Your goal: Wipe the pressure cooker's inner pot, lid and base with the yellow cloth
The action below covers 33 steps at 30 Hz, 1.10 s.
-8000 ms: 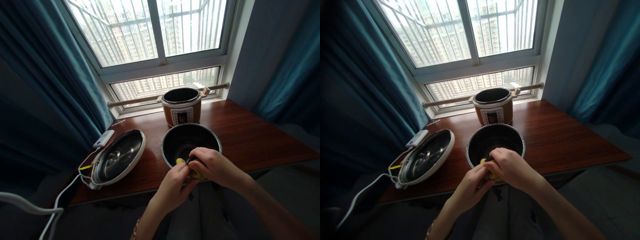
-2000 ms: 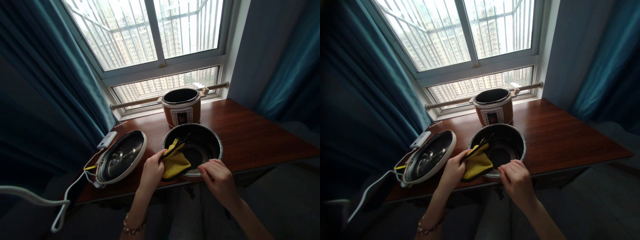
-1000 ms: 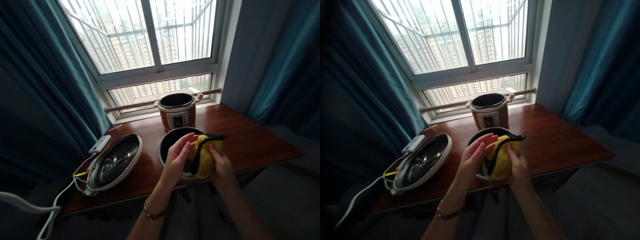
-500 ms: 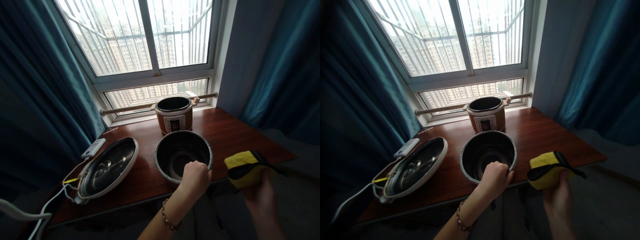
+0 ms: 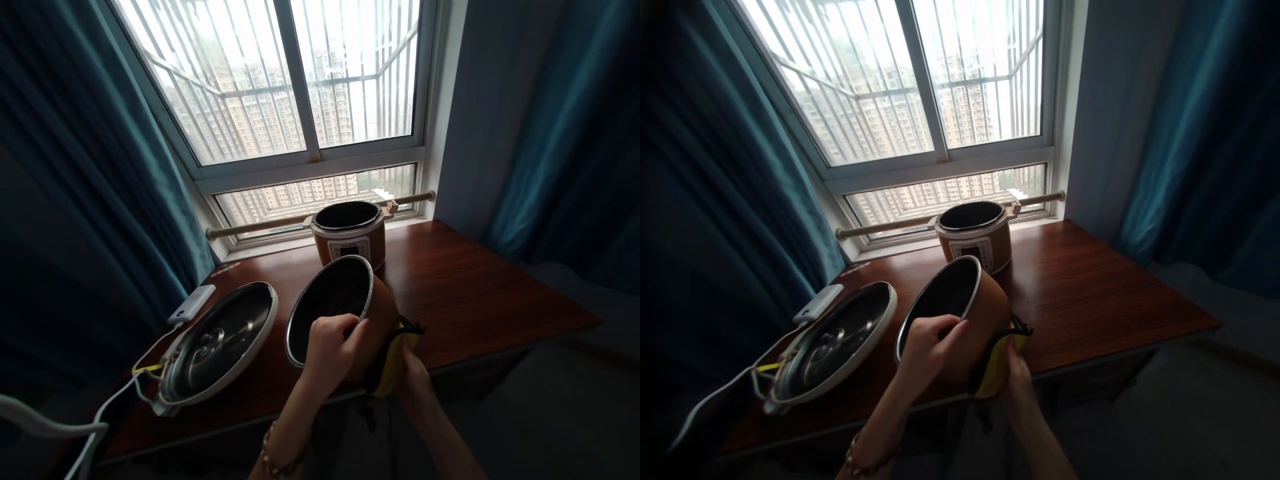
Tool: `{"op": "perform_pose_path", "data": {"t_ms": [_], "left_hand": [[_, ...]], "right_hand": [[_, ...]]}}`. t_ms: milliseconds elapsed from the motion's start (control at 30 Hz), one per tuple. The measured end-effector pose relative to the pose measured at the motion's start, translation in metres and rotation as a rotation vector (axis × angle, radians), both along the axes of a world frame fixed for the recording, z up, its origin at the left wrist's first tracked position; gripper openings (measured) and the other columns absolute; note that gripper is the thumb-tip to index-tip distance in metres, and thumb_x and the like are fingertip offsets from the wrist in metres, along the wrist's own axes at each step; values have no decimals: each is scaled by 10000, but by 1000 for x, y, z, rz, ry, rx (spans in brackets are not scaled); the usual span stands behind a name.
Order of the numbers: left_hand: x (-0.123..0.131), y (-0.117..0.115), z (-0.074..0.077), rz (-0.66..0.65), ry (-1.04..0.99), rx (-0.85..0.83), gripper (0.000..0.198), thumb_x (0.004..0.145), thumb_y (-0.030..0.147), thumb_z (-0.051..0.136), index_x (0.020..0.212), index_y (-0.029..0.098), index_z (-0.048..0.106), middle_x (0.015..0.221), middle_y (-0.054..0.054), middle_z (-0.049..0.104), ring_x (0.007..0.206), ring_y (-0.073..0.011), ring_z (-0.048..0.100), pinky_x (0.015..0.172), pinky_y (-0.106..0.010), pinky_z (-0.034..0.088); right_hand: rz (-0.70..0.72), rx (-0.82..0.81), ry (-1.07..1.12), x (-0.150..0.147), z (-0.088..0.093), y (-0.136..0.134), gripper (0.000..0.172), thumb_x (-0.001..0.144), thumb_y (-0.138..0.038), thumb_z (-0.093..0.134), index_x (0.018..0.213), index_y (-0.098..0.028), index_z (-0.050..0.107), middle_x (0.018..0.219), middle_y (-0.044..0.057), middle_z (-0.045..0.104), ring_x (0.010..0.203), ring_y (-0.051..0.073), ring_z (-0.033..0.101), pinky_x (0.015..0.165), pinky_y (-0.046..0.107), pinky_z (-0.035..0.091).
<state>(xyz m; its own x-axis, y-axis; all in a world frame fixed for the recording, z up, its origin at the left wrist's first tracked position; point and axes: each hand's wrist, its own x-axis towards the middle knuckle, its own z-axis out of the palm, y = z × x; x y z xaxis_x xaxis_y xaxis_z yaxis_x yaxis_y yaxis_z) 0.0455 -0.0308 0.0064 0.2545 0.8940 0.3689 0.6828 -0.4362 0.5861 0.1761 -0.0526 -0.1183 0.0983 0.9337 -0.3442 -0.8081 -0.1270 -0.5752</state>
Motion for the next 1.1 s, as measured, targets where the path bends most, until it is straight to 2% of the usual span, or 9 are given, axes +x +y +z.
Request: {"op": "perform_pose_path", "data": {"t_ms": [100, 167, 300, 400, 567, 667, 767, 900, 1100], "left_hand": [[-12, -5, -4, 33, -158, 6, 300, 798, 361, 542, 630, 145, 665, 555, -12, 628, 518, -123, 548, 511, -213, 364], [-17, -8, -11, 70, -262, 39, 262, 772, 350, 577, 653, 142, 682, 576, -14, 649, 533, -136, 571, 511, -214, 389], [-16, -8, -32, 155, -415, 141, 234, 739, 333, 610, 660, 132, 698, 573, -15, 652, 518, -148, 573, 501, -226, 413], [-9, -5, -48, 175, -503, 146, 253, 748, 341, 595, 666, 128, 704, 578, -19, 646, 529, -154, 571, 494, -231, 417], [6, -1, -67, 229, -643, 132, 299, 732, 389, 597, 608, 130, 682, 536, -14, 604, 517, -153, 545, 467, -234, 410], [11, 0, -74, 219, -706, 104, 324, 745, 405, 578, 611, 127, 674, 547, -15, 596, 525, -154, 540, 466, -237, 413], [12, 2, -81, 206, -745, 99, 308, 756, 383, 575, 622, 121, 667, 586, -20, 603, 553, -154, 543, 499, -239, 425], [11, 4, -86, 155, -775, 99, 280, 775, 340, 567, 620, 117, 638, 600, -15, 583, 568, -140, 528, 534, -235, 427], [11, 5, -87, 131, -782, 103, 273, 793, 323, 547, 634, 115, 622, 614, -19, 572, 585, -140, 520, 551, -239, 423]], "right_hand": [[-48, 25, -111, -8, 8, -1, 613, 698, -534, 617, 1198, -193, 520, 1115, 71, 637, 1043, 245, 585, 862, 372, 483], [-94, 3, -254, -5, 12, -3, 671, 692, -551, 610, 1250, -202, 480, 1159, 69, 612, 1075, 248, 563, 871, 360, 476], [-188, -50, -600, 10, 18, -5, 673, 666, -577, 606, 1196, -170, 529, 1177, 74, 596, 1152, 261, 493, 949, 348, 410], [-233, -27, -740, 22, 23, -3, 651, 676, -600, 576, 1153, -158, 550, 1146, 79, 608, 1140, 270, 496, 981, 358, 376], [-212, 34, -793, 35, 33, 1, 584, 700, -583, 569, 1111, -168, 563, 1098, 77, 627, 1130, 277, 503, 982, 381, 375], [-239, 26, -829, 40, 37, 3, 533, 687, -561, 593, 1046, -167, 596, 1017, 74, 655, 1071, 280, 543, 941, 372, 412], [-228, 39, -830, 41, 38, 7, 525, 681, -562, 594, 1028, -168, 596, 1022, 80, 652, 1055, 282, 551, 930, 380, 420], [-206, 62, -810, 41, 37, 11, 490, 689, -548, 593, 1009, -176, 595, 1030, 77, 651, 1090, 278, 533, 937, 380, 418], [-264, 103, -826, 40, 37, 14, 383, 676, -485, 630, 916, -186, 641, 896, 55, 684, 1042, 275, 564, 878, 365, 463]]}}
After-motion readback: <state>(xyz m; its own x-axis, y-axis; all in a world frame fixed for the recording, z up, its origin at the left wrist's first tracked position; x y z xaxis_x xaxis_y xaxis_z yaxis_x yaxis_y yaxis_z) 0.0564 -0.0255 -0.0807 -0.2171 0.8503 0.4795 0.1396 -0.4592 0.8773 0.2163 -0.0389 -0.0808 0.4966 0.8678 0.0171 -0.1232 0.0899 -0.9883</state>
